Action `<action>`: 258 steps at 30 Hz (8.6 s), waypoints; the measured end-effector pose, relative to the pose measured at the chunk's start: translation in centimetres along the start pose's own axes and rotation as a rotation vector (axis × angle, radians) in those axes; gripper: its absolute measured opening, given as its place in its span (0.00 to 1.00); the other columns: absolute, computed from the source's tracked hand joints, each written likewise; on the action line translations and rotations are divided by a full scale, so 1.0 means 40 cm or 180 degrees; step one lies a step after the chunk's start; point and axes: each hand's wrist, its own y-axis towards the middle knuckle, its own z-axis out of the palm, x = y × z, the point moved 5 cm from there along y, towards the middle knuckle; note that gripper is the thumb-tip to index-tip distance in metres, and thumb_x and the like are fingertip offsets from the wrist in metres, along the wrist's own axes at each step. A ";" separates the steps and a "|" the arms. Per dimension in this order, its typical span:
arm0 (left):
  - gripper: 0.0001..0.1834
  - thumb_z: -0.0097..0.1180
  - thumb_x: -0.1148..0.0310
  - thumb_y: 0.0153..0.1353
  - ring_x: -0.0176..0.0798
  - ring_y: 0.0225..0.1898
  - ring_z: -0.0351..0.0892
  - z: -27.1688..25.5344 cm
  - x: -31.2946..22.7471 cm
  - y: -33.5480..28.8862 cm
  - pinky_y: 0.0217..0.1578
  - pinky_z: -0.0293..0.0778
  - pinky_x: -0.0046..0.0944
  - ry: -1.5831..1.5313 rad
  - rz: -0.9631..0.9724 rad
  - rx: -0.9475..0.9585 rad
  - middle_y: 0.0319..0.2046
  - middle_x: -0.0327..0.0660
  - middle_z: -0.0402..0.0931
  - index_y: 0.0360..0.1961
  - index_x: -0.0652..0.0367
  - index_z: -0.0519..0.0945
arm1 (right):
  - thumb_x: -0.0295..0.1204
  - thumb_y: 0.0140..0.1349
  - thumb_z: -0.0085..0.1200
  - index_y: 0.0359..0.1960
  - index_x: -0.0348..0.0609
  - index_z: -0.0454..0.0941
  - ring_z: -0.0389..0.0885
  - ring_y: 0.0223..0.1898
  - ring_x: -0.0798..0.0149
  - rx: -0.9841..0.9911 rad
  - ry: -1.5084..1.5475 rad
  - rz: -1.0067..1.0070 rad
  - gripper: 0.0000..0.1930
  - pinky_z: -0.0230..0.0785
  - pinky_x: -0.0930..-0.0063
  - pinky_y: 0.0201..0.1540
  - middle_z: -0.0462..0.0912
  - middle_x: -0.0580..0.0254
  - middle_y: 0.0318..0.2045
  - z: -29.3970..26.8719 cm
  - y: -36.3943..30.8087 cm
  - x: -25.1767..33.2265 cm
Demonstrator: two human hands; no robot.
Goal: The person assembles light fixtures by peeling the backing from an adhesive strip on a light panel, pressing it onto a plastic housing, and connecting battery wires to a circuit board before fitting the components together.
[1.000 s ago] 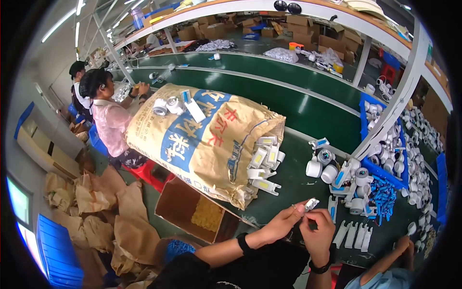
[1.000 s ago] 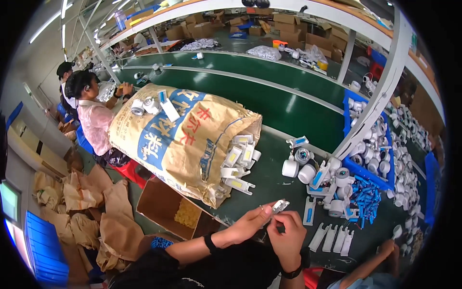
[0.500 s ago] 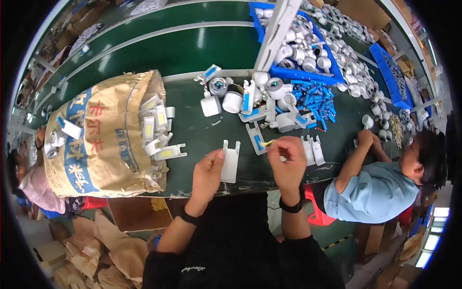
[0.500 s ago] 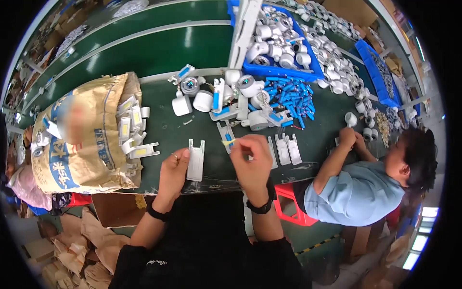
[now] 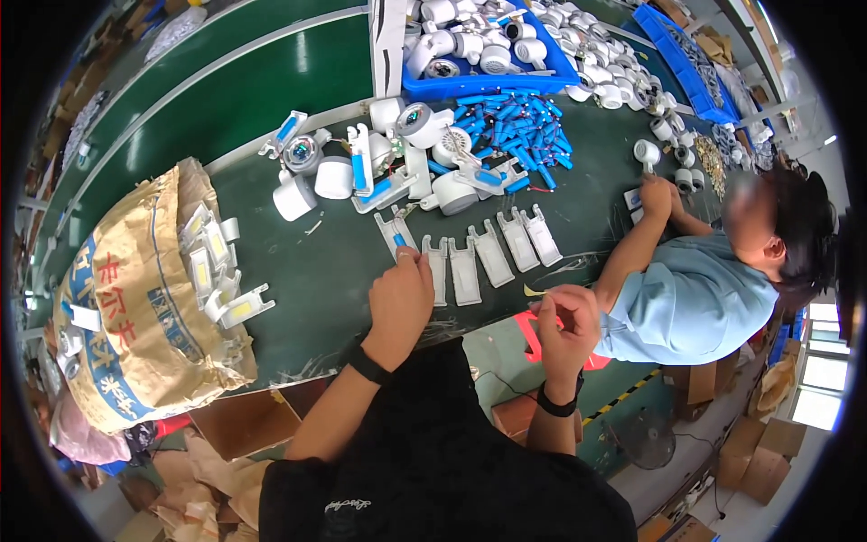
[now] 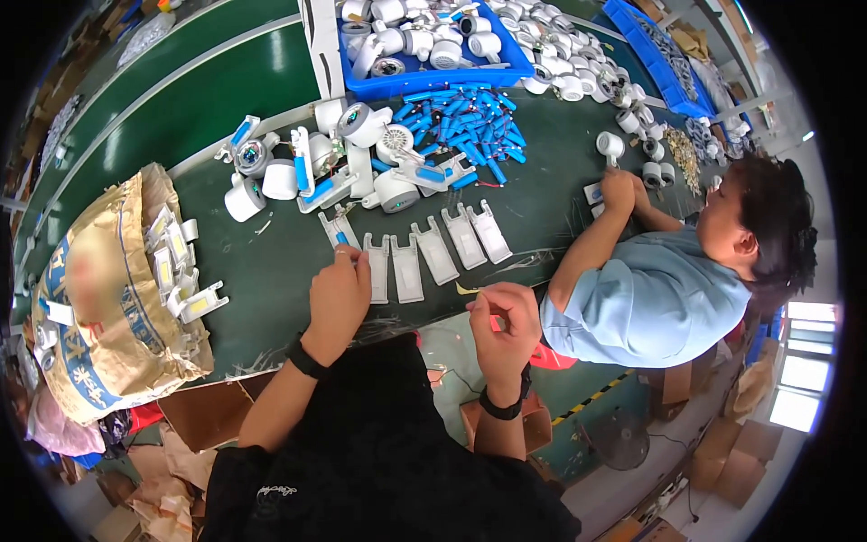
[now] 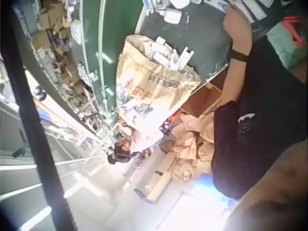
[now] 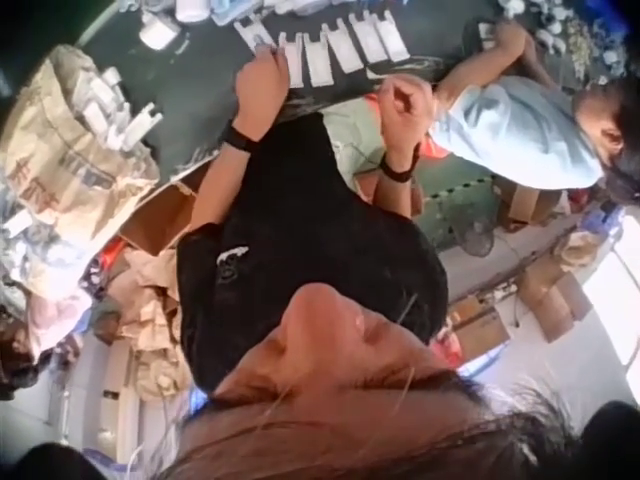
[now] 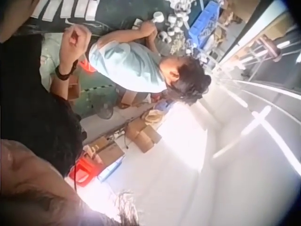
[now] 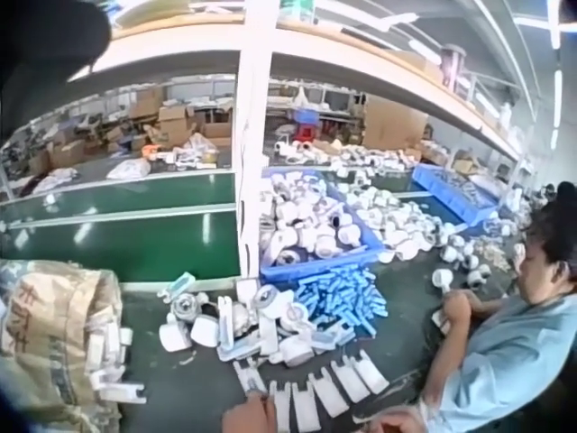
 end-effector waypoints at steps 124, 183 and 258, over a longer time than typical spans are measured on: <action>0.29 0.54 0.41 0.69 0.44 0.43 0.88 -0.639 0.389 0.339 0.48 0.86 0.43 -0.4377 -0.0952 -0.0682 0.43 0.46 0.85 0.48 0.60 0.80 | 0.29 0.60 0.69 0.47 0.38 0.81 0.87 0.43 0.62 0.1658 0.1625 -0.0409 0.16 0.78 0.70 0.46 0.87 0.56 0.40 0.937 0.194 0.246; 0.26 0.55 0.48 0.71 0.47 0.46 0.86 -0.676 0.323 0.336 0.47 0.86 0.51 -0.3945 -0.1030 0.0121 0.49 0.41 0.82 0.61 0.53 0.73 | 0.31 0.63 0.65 0.45 0.38 0.85 0.81 0.24 0.63 0.2125 0.2020 0.0008 0.12 0.71 0.71 0.30 0.84 0.52 0.27 0.939 0.187 0.202; 0.32 0.65 0.70 0.67 0.46 0.52 0.81 -0.379 -0.120 0.288 0.39 0.81 0.43 -0.5030 0.0009 -0.0502 0.54 0.42 0.73 0.63 0.48 0.58 | 0.27 0.55 0.68 0.40 0.47 0.86 0.80 0.38 0.54 -0.0289 -0.0274 -0.1007 0.10 0.71 0.60 0.44 0.84 0.63 0.34 0.463 0.310 0.246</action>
